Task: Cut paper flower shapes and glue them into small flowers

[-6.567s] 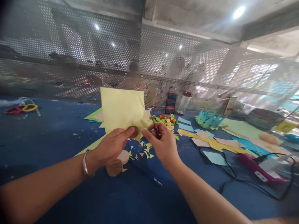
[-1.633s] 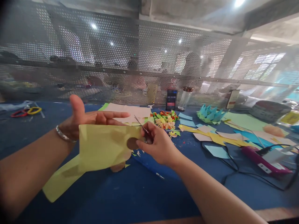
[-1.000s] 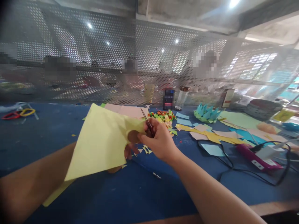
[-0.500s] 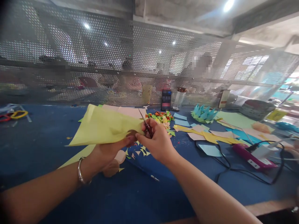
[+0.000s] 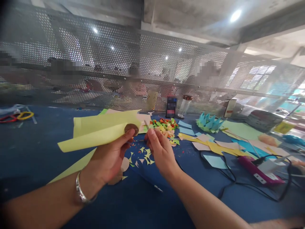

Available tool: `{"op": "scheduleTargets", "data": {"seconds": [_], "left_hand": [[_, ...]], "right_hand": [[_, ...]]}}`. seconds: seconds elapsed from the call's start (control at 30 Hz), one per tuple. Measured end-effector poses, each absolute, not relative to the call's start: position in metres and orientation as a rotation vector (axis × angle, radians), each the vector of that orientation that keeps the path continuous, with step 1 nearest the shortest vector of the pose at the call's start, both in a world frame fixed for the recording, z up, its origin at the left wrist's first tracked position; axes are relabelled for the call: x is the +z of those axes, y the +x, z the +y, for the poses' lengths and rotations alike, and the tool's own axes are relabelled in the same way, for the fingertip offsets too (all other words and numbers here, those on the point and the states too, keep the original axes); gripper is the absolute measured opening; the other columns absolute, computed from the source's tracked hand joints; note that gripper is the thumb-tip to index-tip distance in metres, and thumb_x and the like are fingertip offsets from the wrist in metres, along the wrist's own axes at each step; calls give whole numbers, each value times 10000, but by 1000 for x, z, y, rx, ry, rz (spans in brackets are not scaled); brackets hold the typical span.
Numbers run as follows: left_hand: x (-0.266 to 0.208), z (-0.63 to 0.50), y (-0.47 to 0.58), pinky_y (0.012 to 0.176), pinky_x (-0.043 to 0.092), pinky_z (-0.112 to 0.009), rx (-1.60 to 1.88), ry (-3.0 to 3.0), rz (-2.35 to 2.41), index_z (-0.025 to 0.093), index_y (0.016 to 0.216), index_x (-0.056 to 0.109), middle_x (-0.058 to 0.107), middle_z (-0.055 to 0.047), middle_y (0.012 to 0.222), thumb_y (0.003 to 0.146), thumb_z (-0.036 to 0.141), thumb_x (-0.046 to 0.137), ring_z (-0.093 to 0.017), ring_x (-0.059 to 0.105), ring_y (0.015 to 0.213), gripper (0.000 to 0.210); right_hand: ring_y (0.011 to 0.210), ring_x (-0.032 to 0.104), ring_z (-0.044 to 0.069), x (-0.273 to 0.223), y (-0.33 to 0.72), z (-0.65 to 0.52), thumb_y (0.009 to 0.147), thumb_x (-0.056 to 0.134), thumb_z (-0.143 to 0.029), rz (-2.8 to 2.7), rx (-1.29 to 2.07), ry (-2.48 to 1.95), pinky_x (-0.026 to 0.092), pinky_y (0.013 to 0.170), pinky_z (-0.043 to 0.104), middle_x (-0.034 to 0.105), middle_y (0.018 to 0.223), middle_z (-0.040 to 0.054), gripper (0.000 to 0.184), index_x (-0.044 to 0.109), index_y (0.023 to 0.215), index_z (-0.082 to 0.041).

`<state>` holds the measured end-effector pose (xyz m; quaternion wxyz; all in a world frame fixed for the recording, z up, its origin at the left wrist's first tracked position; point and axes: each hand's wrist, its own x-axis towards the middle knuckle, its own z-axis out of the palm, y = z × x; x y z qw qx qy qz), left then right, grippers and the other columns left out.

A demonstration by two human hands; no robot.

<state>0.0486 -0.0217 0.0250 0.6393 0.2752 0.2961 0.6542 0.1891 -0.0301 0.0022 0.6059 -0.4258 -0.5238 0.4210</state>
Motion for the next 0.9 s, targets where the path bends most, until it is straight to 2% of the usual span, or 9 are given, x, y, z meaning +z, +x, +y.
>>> {"op": "scheduleTargets", "data": {"seconds": [0.13, 0.37, 0.67, 0.9], "left_hand": [[24, -20, 52, 721, 493, -248, 1529, 702, 741, 178, 834, 775, 754, -35, 914, 623, 214, 925, -151, 657, 826, 261], [21, -23, 52, 877, 541, -288, 1511, 662, 621, 159, 822, 771, 771, -53, 904, 624, 175, 919, -192, 710, 945, 248], [20, -31, 51, 873, 556, -260, 1481, 701, 551, 174, 915, 781, 786, -53, 1041, 698, 175, 883, -177, 718, 997, 240], [22, -33, 52, 916, 549, -294, 1470, 622, 512, 173, 936, 775, 786, -32, 920, 664, 142, 900, -184, 727, 971, 301]], "right_hand": [[440, 257, 72, 1, 186, -32, 920, 593, -629, -1281, 1026, -944, 170, 379, 233, 344, 595, -73, 413, 561, 845, -224], [431, 209, 58, 0, 180, -33, 886, 653, -615, -1257, 1184, -912, 144, 368, 209, 298, 569, -94, 425, 527, 824, -214], [476, 190, 84, -1, 179, -36, 873, 674, -605, -1216, 1221, -876, 128, 379, 211, 275, 602, -71, 417, 521, 783, -229], [503, 182, 86, -2, 176, -36, 864, 695, -585, -1195, 1215, -846, 128, 381, 200, 300, 656, -57, 416, 496, 772, -232]]}}
